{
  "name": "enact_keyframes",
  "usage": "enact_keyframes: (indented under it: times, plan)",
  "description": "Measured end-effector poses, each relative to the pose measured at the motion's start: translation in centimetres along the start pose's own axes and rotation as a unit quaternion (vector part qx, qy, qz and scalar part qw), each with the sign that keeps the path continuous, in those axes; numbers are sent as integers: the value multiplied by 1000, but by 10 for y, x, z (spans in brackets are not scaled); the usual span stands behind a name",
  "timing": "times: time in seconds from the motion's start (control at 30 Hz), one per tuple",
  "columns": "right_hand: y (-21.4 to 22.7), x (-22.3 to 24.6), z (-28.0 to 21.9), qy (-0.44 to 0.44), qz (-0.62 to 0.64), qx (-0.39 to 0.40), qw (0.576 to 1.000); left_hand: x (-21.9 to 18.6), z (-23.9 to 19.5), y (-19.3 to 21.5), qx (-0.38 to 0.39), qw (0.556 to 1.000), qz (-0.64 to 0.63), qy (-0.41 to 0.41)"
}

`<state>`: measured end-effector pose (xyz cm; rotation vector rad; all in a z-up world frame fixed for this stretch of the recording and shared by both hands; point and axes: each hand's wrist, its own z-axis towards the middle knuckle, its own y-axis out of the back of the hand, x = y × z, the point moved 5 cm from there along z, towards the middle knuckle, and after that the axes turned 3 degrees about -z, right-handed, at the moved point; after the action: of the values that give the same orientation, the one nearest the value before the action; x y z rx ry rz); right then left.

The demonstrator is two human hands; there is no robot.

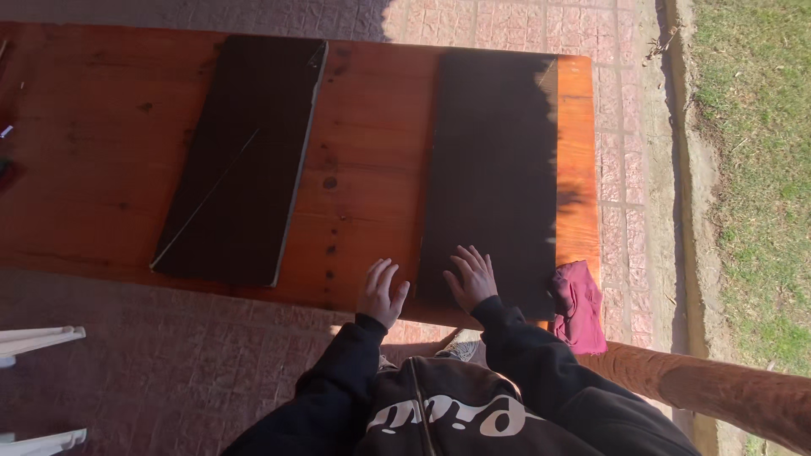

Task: The person wipes the surface of two dark wooden boards placed on a larger wooden table using a purple cloth. The person moves the boards slightly and continues wiping different sections of the boards.

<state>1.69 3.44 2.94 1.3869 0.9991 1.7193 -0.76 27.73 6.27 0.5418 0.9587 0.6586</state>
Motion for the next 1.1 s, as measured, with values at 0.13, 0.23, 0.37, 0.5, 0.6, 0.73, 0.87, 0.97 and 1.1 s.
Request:
enact_keyframes:
  times: [0.13,0.23,0.37,0.5,0.6,0.73,0.87,0.97,1.1]
  plan:
    - [-42,55,11,18,-6,13,1000,50,-27,55,-26,999,21,5]
    - [-87,93,14,22,-6,39,999,94,-48,98,-38,998,37,22]
    - [-134,146,18,45,-1,55,997,144,-71,151,-49,997,53,40]
    - [-145,204,30,69,20,53,996,184,-89,192,-62,994,78,49]
    - [-152,231,43,87,22,57,994,200,-99,213,-76,991,82,68]
    - [-150,268,61,90,19,76,993,217,-103,231,-93,989,64,91]
    - [-195,275,90,91,40,70,993,235,-100,243,-109,985,77,110]
    - [-212,299,112,103,59,70,990,255,-96,259,-115,982,90,123]
    - [-231,330,150,129,56,25,990,289,-77,282,-77,980,95,157]
